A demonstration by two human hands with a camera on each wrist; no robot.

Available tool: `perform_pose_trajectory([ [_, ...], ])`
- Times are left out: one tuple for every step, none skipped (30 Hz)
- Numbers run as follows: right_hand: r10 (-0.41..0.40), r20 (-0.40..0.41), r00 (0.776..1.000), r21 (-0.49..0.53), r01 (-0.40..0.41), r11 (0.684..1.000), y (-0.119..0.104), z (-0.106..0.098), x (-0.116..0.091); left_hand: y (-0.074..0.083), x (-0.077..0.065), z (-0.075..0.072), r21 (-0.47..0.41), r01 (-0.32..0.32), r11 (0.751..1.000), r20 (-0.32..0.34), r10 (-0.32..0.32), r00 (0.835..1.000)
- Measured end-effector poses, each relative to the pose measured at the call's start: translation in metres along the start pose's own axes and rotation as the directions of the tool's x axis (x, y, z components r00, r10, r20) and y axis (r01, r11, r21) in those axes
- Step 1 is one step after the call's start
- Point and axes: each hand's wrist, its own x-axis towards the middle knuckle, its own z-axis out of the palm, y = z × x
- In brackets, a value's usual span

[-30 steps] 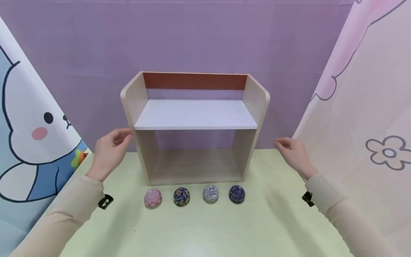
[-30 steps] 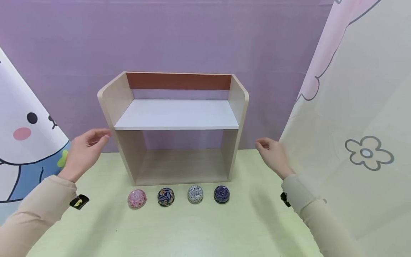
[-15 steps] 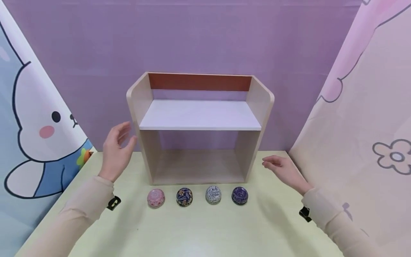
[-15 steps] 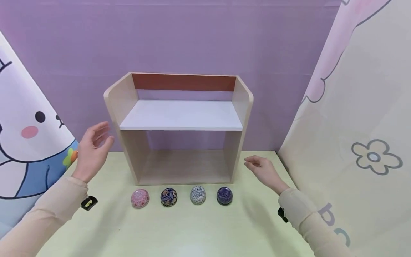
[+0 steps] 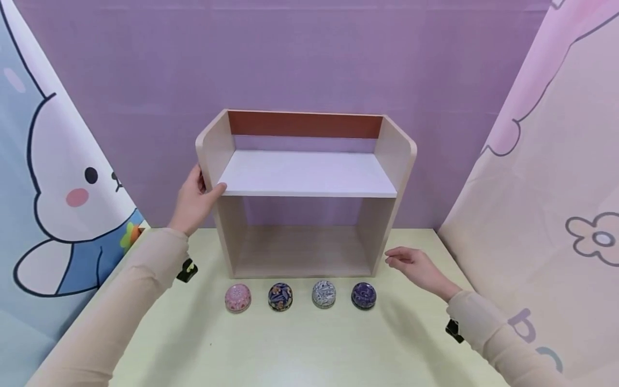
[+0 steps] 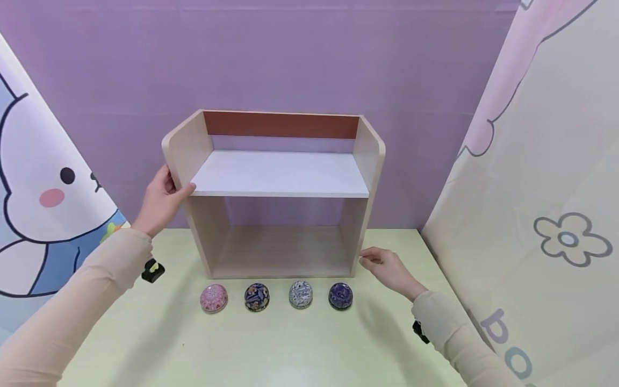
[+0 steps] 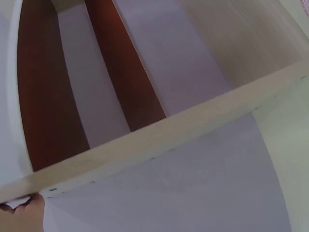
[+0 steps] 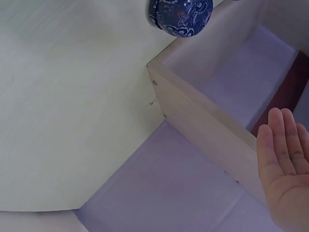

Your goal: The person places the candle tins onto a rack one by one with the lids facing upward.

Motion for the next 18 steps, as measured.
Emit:
perform_pose_trajectory([
  [0.001,0.006,1.0,0.002,-0.001,1.0,0.0,0.001,0.0,-0.002,0.003,0.001,0.015,0.004,1.0,0.0,-0.004,1.0],
  [0.002,0.015,1.0,0.002,-0.002,1.0,0.0,0.003,-0.001,-0.004,0.006,0.001,0.028,0.009,1.0,0.0,-0.009,1.0],
  [0.003,0.023,1.0,0.002,-0.003,1.0,0.0,0.004,-0.001,-0.006,0.009,0.002,0.039,0.014,0.999,-0.001,-0.014,1.0],
  [0.004,0.031,0.999,0.005,-0.004,1.0,0.001,0.006,-0.002,-0.008,0.011,0.002,0.051,0.016,0.999,-0.001,-0.016,1.0],
  [0.006,0.038,0.999,0.008,-0.006,1.0,0.001,0.007,-0.003,-0.011,0.013,0.003,0.054,0.018,0.998,-0.002,-0.018,1.0],
  [0.006,0.045,0.999,0.009,-0.007,1.0,0.002,0.009,-0.004,-0.013,0.014,0.003,0.051,0.019,0.998,-0.002,-0.019,1.0],
  [0.008,0.052,0.999,0.01,-0.009,1.0,0.002,0.01,-0.004,-0.016,0.016,0.003,0.048,0.021,0.999,-0.004,-0.021,1.0],
  [0.01,0.054,0.998,0.011,-0.01,1.0,0.002,0.011,-0.005,-0.018,0.016,0.003,0.042,0.023,0.999,-0.007,-0.023,1.0],
  [0.011,0.053,0.999,0.013,-0.012,1.0,0.003,0.012,-0.006,-0.02,0.017,0.003,0.033,0.023,0.999,-0.01,-0.023,1.0],
  [0.013,0.052,0.999,0.015,-0.014,1.0,0.003,0.013,-0.006,-0.022,0.017,0.003,0.025,0.029,0.999,-0.012,-0.029,1.0],
  [0.014,0.053,0.999,0.014,-0.015,1.0,0.004,0.013,-0.006,-0.024,0.017,0.003,0.019,0.038,0.999,-0.01,-0.038,0.999],
  [0.013,0.054,0.998,0.014,-0.014,1.0,0.005,0.013,-0.006,-0.025,0.017,0.003,0.016,0.044,0.999,-0.01,-0.044,0.999],
  [0.012,0.058,0.998,0.015,-0.013,1.0,0.006,0.014,-0.007,-0.026,0.018,0.003,0.014,0.051,0.999,-0.01,-0.05,0.999],
  [0.011,0.06,0.998,0.015,-0.012,1.0,0.007,0.014,-0.007,-0.027,0.018,0.002,0.008,0.056,0.998,-0.006,-0.056,0.998],
  [0.012,0.062,0.998,0.015,-0.013,1.0,0.007,0.014,-0.007,-0.027,0.018,0.002,0.006,0.061,0.998,-0.002,-0.061,0.998],
  [0.013,0.066,0.998,0.016,-0.014,1.0,0.008,0.014,-0.007,-0.027,0.019,0.002,0.004,0.068,0.998,0.005,-0.068,0.998],
  [0.013,0.07,0.997,0.014,-0.014,1.0,0.009,0.014,-0.007,-0.027,0.019,0.002,0.0,0.07,0.998,0.011,-0.07,0.997],
  [0.013,0.071,0.997,0.013,-0.014,1.0,0.01,0.014,-0.007,-0.026,0.019,0.002,-0.002,0.068,0.998,0.012,-0.068,0.998],
])
